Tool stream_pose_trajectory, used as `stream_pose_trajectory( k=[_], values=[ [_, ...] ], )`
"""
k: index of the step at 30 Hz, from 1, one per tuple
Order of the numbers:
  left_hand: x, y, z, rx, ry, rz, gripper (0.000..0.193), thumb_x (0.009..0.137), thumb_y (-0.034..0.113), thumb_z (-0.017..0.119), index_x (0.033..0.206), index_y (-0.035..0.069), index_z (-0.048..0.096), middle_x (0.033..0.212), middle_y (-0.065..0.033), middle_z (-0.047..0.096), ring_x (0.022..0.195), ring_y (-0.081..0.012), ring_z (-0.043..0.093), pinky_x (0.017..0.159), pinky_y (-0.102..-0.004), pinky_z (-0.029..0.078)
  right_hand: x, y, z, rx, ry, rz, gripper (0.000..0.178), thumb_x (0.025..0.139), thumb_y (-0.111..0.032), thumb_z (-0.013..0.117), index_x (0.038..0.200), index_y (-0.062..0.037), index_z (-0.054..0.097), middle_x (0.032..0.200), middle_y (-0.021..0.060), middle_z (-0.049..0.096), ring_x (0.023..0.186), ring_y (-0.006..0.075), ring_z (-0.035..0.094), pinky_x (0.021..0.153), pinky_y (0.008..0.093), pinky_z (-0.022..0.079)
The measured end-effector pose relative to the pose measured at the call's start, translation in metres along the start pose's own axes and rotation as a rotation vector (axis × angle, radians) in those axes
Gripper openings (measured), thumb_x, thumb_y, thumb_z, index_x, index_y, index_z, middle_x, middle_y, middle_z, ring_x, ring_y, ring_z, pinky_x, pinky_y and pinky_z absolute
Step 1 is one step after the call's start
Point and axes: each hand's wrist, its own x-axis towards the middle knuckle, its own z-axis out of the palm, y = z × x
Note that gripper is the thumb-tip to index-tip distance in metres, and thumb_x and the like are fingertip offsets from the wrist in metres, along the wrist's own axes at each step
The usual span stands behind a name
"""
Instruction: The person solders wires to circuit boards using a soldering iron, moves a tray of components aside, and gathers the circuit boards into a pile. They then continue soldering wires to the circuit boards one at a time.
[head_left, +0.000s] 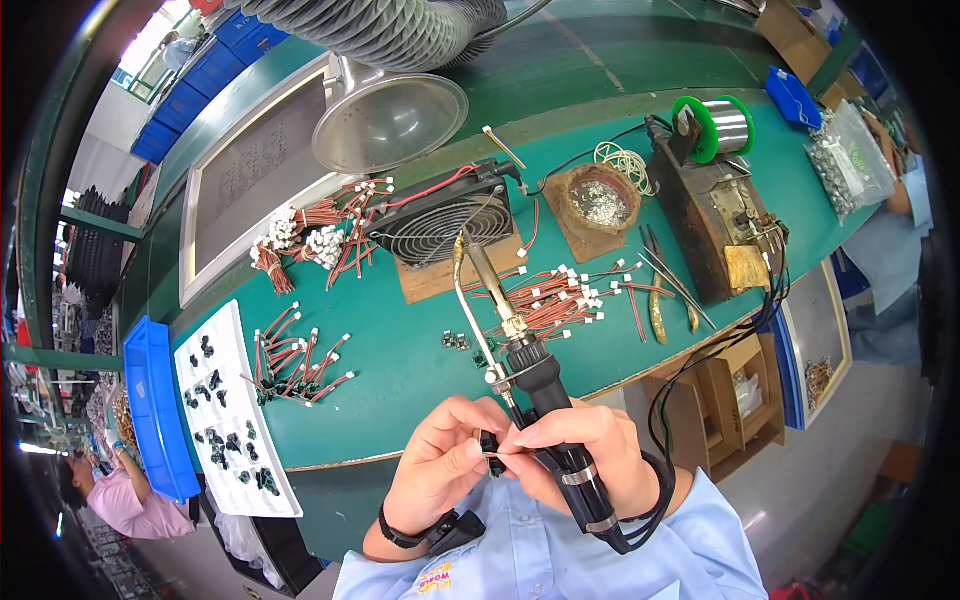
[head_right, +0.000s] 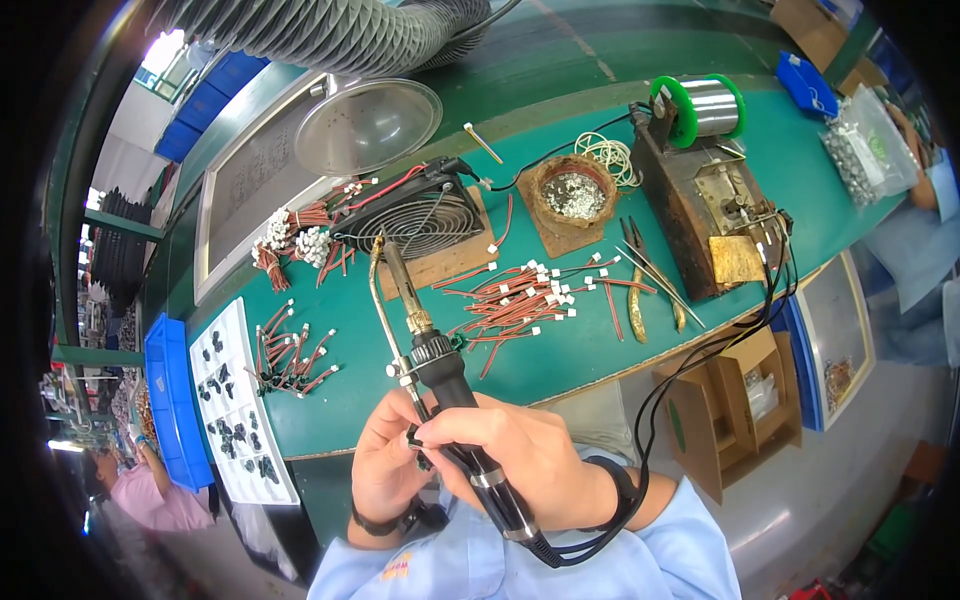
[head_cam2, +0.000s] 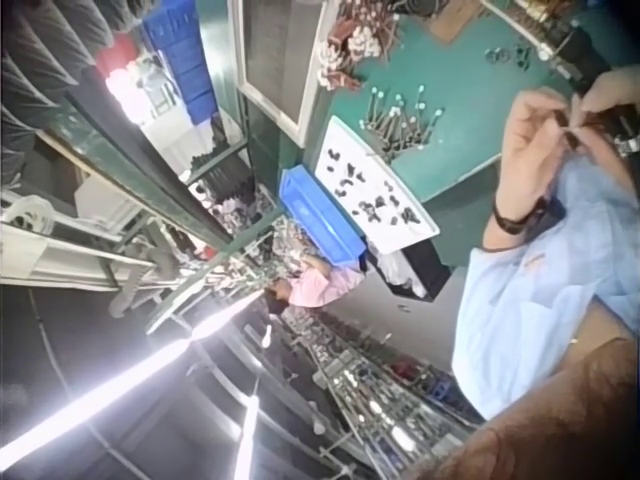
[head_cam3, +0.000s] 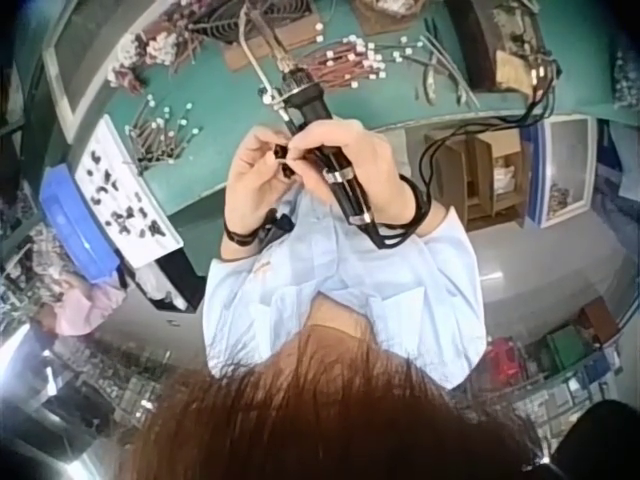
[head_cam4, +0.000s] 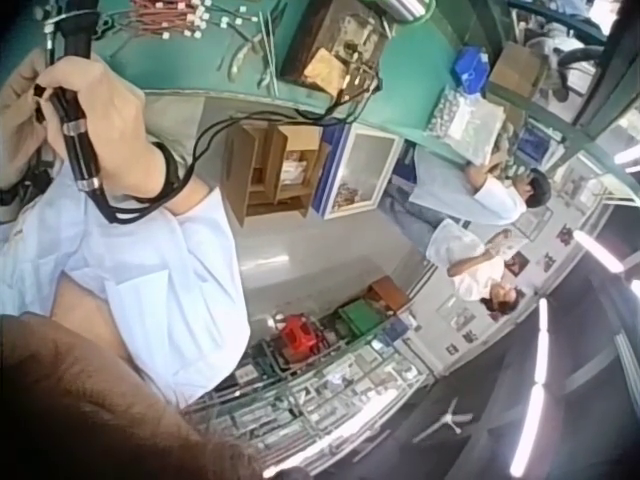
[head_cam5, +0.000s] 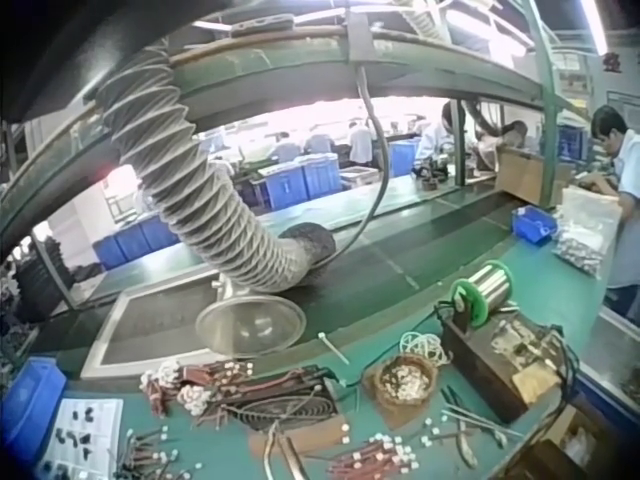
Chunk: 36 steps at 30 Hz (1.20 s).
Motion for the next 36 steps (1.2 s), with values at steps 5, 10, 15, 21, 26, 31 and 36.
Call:
stream_pose_trajectory(
  k=[5,10,15,21,26,31,36],
  values=[
    [-0.001,-0.001,-0.002,-0.006,-0.002,-0.001,0.017,0.092,0.013,0.054,0.103,0.001,0.05,0.099,-0.0095,0.051,0.092,-0.0171,0.051,0.081,-0.0296,0.042,0.003,-0.001,-0.006,-0.042,-0.062,0.02,0.04,0.069,0.006,0.074,0.1,-0.0022,0.05,0.079,0.0106,0.067,0.071,0.0191,0.069,0.058,0.0266,0.054],
    [0.0,-0.001,-0.003,0.033,-0.003,0.011,0.018,0.091,0.014,0.055,0.103,0.001,0.051,0.1,-0.0102,0.052,0.093,-0.0176,0.051,0.082,-0.03,0.042,0.004,0.001,-0.009,-0.035,-0.086,0.009,0.041,0.069,0.005,0.074,0.101,-0.0024,0.05,0.079,0.0106,0.067,0.07,0.0193,0.069,0.058,0.0271,0.054],
    [0.001,0.001,-0.001,0.054,0.0,0.004,0.017,0.09,0.013,0.056,0.101,0.001,0.052,0.1,-0.0109,0.053,0.093,-0.0176,0.052,0.082,-0.0304,0.042,0.004,-0.001,-0.012,-0.055,-0.114,0.0,0.041,0.069,0.004,0.076,0.101,-0.0026,0.05,0.079,0.0102,0.067,0.069,0.0198,0.069,0.058,0.0277,0.054],
    [0.002,0.003,-0.003,0.124,-0.012,0.009,0.015,0.088,0.011,0.057,0.099,0.0,0.053,0.099,-0.011,0.053,0.093,-0.0177,0.052,0.083,-0.0308,0.041,0.005,-0.002,-0.015,-0.059,-0.129,0.011,0.039,0.069,0.004,0.076,0.099,-0.0029,0.051,0.08,0.0094,0.067,0.071,0.0197,0.068,0.06,0.0276,0.054],
    [0.002,0.011,-0.005,0.203,-0.018,-0.028,0.013,0.087,0.006,0.057,0.098,0.0,0.053,0.099,-0.0111,0.053,0.092,-0.0176,0.053,0.085,-0.0316,0.042,0.015,-0.002,-0.021,0.01,-0.182,0.113,0.037,0.071,0.004,0.075,0.098,-0.0034,0.052,0.081,0.0091,0.066,0.073,0.0187,0.068,0.062,0.0272,0.053],
    [0.003,0.01,-0.006,0.21,-0.01,-0.006,0.013,0.086,0.001,0.054,0.098,0.0,0.052,0.1,-0.0116,0.053,0.092,-0.0179,0.055,0.085,-0.0329,0.043,0.016,0.0,-0.023,0.003,-0.22,0.154,0.038,0.071,0.004,0.074,0.1,-0.004,0.051,0.082,0.009,0.065,0.074,0.0176,0.067,0.064,0.027,0.053],
    [0.005,0.005,0.0,0.289,0.068,0.072,0.012,0.085,0.003,0.055,0.095,0.001,0.05,0.098,-0.0135,0.056,0.09,-0.0189,0.056,0.084,-0.0332,0.044,0.012,0.003,-0.02,-0.083,-0.16,0.146,0.042,0.07,0.005,0.075,0.102,-0.0042,0.049,0.084,0.0097,0.065,0.074,0.0166,0.067,0.064,0.0271,0.053]
  ],
)
